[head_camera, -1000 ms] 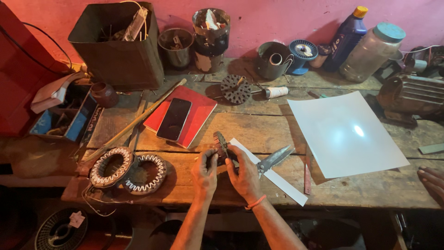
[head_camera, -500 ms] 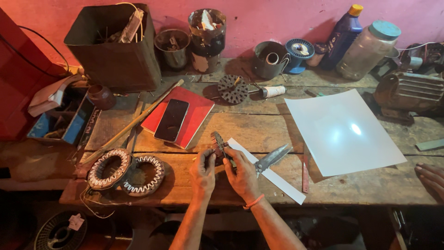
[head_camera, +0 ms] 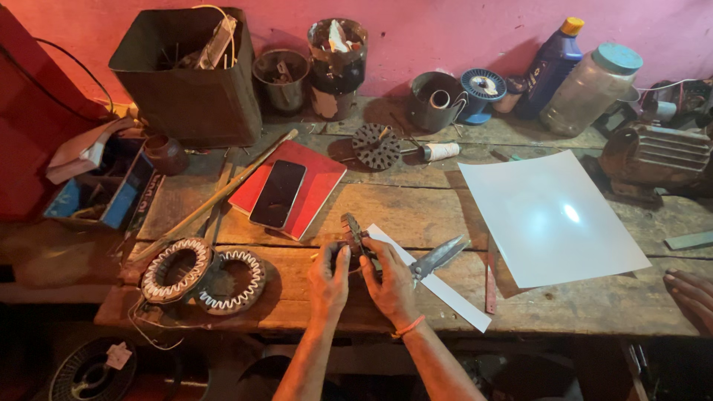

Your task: The person cuts a white paper strip into small pieces using scissors and repeatedly wraps them around a small cylindrical object. The person also folds the paper strip and continues cutting and wrapping throughout the clip.

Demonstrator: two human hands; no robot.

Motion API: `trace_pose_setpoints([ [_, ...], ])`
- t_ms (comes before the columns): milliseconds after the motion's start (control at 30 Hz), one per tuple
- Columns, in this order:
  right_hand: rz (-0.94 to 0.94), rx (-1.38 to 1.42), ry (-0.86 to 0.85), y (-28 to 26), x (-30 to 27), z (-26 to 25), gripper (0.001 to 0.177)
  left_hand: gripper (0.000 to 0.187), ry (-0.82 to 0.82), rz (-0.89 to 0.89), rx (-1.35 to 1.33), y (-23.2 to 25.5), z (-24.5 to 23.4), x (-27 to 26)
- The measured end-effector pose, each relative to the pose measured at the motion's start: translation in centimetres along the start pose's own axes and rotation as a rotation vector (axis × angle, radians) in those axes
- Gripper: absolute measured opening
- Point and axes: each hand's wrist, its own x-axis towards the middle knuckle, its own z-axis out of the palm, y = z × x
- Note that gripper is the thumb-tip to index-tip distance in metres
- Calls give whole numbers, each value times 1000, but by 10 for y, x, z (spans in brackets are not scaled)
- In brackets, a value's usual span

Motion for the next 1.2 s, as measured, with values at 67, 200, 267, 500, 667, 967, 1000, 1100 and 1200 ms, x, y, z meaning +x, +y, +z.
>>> trace_pose_setpoints([
  [67,6,8,0,-1,1,1,32,23,-12,-17,21,-1,1,1],
  [200,-15,5,8,0,1,2,32,23,-12,-2,-17,-1,2,2],
  [267,-24,-1,7,1,1,2,33,23,-30,-5,-33,0,1,2],
  [500,-63,-44,-1,4,0,7,42,23,-44,22,-24,6,-4,-1],
  [667,-102,-159,43,12,-2,12,44,31,-101,62,-193,4,-6,-4],
  [967,251,17,239,54,9,11,34,58,-403,49,-305,14,-3,-10],
  [1000,290,74,247,61,10,11,35,58,-410,53,-268,14,-3,-9],
  [1100,379,188,257,79,9,10,36,58,-417,77,-193,15,-3,-8],
  [1200,403,230,260,90,5,12,37,59,-406,121,-176,17,-4,-9],
])
